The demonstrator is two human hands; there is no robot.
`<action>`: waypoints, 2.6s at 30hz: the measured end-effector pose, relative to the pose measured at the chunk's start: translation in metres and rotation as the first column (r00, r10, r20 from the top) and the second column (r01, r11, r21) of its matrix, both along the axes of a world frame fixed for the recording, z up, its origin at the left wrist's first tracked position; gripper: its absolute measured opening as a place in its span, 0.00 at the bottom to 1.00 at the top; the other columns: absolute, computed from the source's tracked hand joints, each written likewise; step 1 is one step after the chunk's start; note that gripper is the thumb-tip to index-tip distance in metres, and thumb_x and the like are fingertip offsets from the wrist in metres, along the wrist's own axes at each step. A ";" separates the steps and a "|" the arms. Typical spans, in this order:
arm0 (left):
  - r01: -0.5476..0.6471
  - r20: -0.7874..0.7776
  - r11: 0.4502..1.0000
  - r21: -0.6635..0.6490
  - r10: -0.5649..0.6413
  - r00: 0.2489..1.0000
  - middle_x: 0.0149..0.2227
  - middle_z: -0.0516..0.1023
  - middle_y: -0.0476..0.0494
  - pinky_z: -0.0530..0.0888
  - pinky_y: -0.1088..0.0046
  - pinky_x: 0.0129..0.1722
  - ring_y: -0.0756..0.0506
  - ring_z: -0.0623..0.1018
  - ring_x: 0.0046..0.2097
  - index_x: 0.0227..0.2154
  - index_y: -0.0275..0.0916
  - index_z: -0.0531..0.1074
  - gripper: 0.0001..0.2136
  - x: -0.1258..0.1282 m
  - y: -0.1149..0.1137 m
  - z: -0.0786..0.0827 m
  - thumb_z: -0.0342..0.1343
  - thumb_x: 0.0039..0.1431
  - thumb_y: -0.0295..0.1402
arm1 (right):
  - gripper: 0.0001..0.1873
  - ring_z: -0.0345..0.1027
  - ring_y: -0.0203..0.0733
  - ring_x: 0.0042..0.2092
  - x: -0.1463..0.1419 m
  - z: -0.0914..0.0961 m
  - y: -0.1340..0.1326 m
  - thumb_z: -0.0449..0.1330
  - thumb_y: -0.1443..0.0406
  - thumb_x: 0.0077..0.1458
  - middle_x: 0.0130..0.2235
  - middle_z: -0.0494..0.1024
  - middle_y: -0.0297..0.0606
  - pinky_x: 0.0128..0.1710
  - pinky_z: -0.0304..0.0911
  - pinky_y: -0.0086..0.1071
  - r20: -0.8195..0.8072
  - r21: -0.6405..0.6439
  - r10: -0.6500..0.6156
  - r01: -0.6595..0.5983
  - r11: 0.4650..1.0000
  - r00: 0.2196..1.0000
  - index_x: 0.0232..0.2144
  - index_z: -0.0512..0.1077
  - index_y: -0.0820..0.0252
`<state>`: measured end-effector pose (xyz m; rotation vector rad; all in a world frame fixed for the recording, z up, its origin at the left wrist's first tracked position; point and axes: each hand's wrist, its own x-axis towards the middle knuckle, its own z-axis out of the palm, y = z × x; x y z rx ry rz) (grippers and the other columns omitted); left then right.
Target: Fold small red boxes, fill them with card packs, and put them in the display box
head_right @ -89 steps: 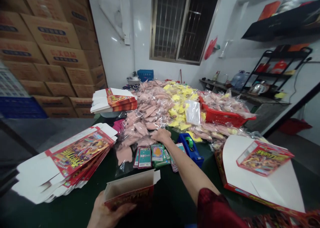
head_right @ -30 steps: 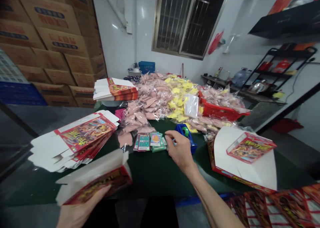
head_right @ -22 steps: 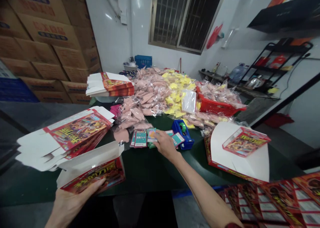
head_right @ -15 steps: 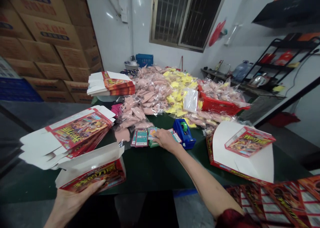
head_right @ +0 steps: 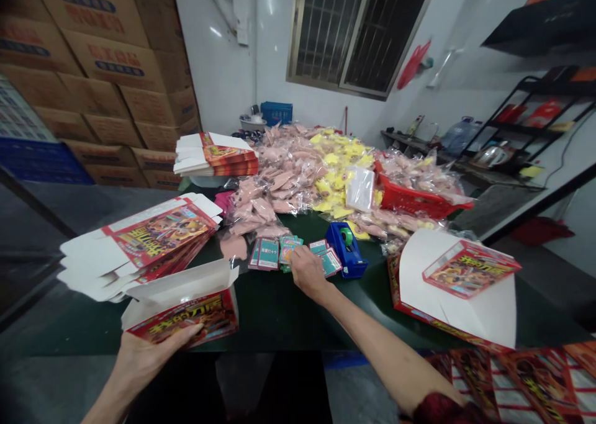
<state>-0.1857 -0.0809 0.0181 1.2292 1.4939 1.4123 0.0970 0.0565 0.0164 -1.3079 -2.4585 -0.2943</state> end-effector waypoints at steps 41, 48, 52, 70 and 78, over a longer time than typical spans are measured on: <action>-0.041 0.075 0.998 0.041 0.037 0.996 0.31 0.82 0.39 0.80 0.68 0.34 0.41 0.81 0.32 0.35 0.30 0.74 0.21 0.003 0.001 0.010 0.67 0.34 0.33 | 0.16 0.59 0.42 0.35 -0.050 0.001 0.009 0.55 0.59 0.58 0.29 0.69 0.40 0.35 0.56 0.34 -0.012 0.020 0.338 -0.338 0.941 0.941 0.22 0.69 0.61; -0.009 0.062 1.000 0.010 0.008 0.998 0.29 0.82 0.40 0.80 0.67 0.33 0.40 0.81 0.30 0.29 0.32 0.76 0.18 0.009 0.000 0.017 0.67 0.33 0.36 | 0.12 0.63 0.42 0.36 -0.044 0.013 -0.002 0.49 0.72 0.59 0.32 0.71 0.43 0.36 0.60 0.34 -0.068 0.049 0.310 -0.307 0.950 0.948 0.30 0.72 0.62; -0.019 0.076 1.000 -0.007 0.019 0.997 0.29 0.82 0.41 0.80 0.67 0.34 0.40 0.81 0.31 0.29 0.32 0.77 0.17 0.009 -0.002 0.019 0.67 0.35 0.38 | 0.15 0.66 0.42 0.35 -0.034 0.038 -0.002 0.46 0.71 0.60 0.34 0.74 0.43 0.37 0.63 0.35 -0.263 0.164 0.169 -0.129 0.978 0.950 0.46 0.67 0.65; 0.324 0.214 0.946 0.003 -0.318 0.924 0.34 0.82 0.41 0.78 0.62 0.40 0.38 0.81 0.36 0.36 0.33 0.77 0.15 0.026 0.000 0.014 0.65 0.43 0.33 | 0.15 0.68 0.38 0.34 -0.057 0.137 -0.104 0.54 0.75 0.55 0.33 0.76 0.34 0.33 0.66 0.34 -0.513 0.259 0.448 -0.365 0.894 0.732 0.41 0.70 0.53; 0.441 0.207 0.896 0.052 -0.442 0.873 0.37 0.82 0.42 0.77 0.64 0.42 0.40 0.80 0.39 0.37 0.34 0.76 0.15 0.031 0.001 0.018 0.65 0.43 0.31 | 0.17 0.67 0.39 0.37 -0.073 0.119 -0.111 0.48 0.72 0.59 0.38 0.71 0.43 0.31 0.66 0.31 -0.244 0.335 0.372 -0.282 0.899 0.895 0.49 0.65 0.59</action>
